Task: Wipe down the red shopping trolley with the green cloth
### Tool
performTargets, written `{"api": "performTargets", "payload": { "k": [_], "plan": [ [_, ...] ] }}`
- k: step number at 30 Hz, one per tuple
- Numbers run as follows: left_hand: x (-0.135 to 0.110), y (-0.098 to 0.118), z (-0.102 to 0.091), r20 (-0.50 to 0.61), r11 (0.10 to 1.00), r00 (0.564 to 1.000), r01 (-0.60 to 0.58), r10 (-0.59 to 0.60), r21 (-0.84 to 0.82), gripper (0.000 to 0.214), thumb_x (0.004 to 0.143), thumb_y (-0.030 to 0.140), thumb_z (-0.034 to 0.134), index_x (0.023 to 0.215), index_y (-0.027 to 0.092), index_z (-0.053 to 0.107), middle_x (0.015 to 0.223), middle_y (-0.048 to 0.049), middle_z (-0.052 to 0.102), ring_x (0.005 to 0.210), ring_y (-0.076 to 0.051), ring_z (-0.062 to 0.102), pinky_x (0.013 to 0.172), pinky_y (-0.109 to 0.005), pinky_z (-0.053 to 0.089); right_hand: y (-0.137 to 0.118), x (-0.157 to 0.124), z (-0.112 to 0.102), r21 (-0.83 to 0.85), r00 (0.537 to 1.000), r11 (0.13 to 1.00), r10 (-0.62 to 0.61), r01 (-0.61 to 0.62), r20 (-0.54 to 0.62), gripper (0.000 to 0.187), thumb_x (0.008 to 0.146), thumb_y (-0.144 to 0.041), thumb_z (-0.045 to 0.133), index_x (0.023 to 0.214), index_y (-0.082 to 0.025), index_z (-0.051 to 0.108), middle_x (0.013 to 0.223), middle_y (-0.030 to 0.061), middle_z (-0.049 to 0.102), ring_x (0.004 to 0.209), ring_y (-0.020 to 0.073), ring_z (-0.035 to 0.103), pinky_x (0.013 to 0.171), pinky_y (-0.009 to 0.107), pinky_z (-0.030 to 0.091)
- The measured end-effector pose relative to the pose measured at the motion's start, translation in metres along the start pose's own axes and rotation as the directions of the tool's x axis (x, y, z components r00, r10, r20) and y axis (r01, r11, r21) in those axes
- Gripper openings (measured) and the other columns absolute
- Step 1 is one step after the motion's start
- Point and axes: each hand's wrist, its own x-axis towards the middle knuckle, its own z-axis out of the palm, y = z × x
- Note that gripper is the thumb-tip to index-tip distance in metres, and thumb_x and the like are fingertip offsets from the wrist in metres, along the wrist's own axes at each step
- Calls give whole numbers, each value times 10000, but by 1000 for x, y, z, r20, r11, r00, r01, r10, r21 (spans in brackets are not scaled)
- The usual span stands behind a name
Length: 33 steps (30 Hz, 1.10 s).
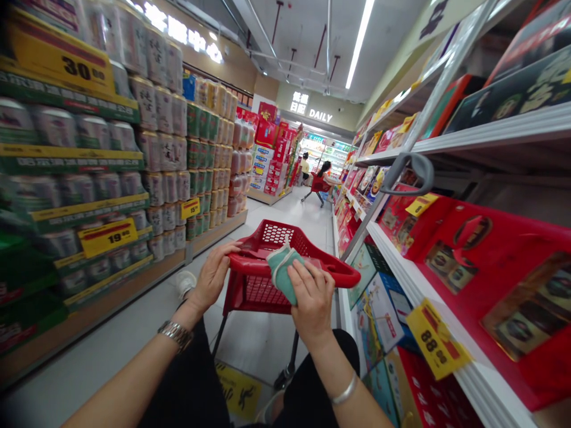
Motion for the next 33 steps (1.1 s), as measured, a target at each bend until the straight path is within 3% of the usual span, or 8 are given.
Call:
{"api": "performTargets", "payload": {
  "k": [6, 11, 19, 23, 26, 28, 33],
  "plan": [
    [0, 1, 0, 0, 1000, 1000, 6, -6, 16, 365, 1005, 379, 319, 1113, 217, 627, 1284, -87, 666, 1265, -187, 561, 1144, -424, 409, 35, -24, -20, -103, 1000, 995, -14, 12, -18, 568, 864, -17, 456, 1373, -243, 566, 1228, 92, 722, 1182, 253, 610, 1003, 427, 398],
    [-1, -3, 0, -7, 999, 1000, -6, 6, 40, 361, 1006, 367, 319, 1119, 215, 626, 1311, -90, 651, 1264, -182, 561, 1131, -407, 421, 76, -52, -33, -226, 999, 973, 43, -48, -27, 603, 842, -32, 429, 1391, -245, 556, 1242, 99, 710, 1156, 257, 630, 966, 414, 417],
    [1, -2, 0, 12, 999, 1000, 15, -16, 34, 356, 1000, 377, 329, 1110, 227, 633, 1259, -78, 672, 1243, -195, 567, 1139, -436, 416, 126, -75, -49, -300, 1000, 954, 23, -22, 2, 614, 795, -50, 448, 1365, -234, 584, 1204, 87, 731, 1131, 260, 640, 953, 398, 411],
    [0, -2, 2, 8, 999, 1000, 6, -7, 40, 351, 998, 369, 334, 1125, 231, 631, 1262, -80, 667, 1242, -199, 568, 1136, -440, 421, 147, -83, -57, -435, 991, 892, 128, -128, -29, 510, 786, -93, 478, 1256, -198, 649, 1134, 105, 748, 1006, 280, 659, 863, 400, 430],
    [-2, -4, 5, -16, 999, 1000, 6, -5, 43, 348, 1001, 360, 323, 1114, 230, 625, 1272, -79, 662, 1255, -200, 560, 1136, -440, 417, 143, -76, -62, -461, 960, 843, 235, -278, -150, 453, 790, -124, 484, 1200, -163, 672, 1073, 132, 750, 933, 301, 651, 835, 418, 449],
    [-4, -5, 6, -33, 999, 999, 10, -8, 40, 349, 1002, 361, 321, 1109, 228, 625, 1272, -82, 662, 1247, -198, 563, 1134, -441, 420, 127, -63, -62, -400, 949, 865, 237, -304, -210, 434, 814, -151, 504, 1218, -162, 663, 1057, 135, 744, 945, 308, 649, 855, 428, 461],
    [-4, -7, 4, -59, 999, 998, -8, 10, 49, 331, 1002, 343, 329, 1102, 238, 626, 1266, -67, 666, 1223, -188, 580, 1112, -413, 445, 52, -15, -41, -141, 993, 988, 53, -68, -106, 535, 857, -79, 456, 1357, -229, 574, 1176, 95, 725, 1127, 266, 645, 996, 439, 427]
  ]
}}
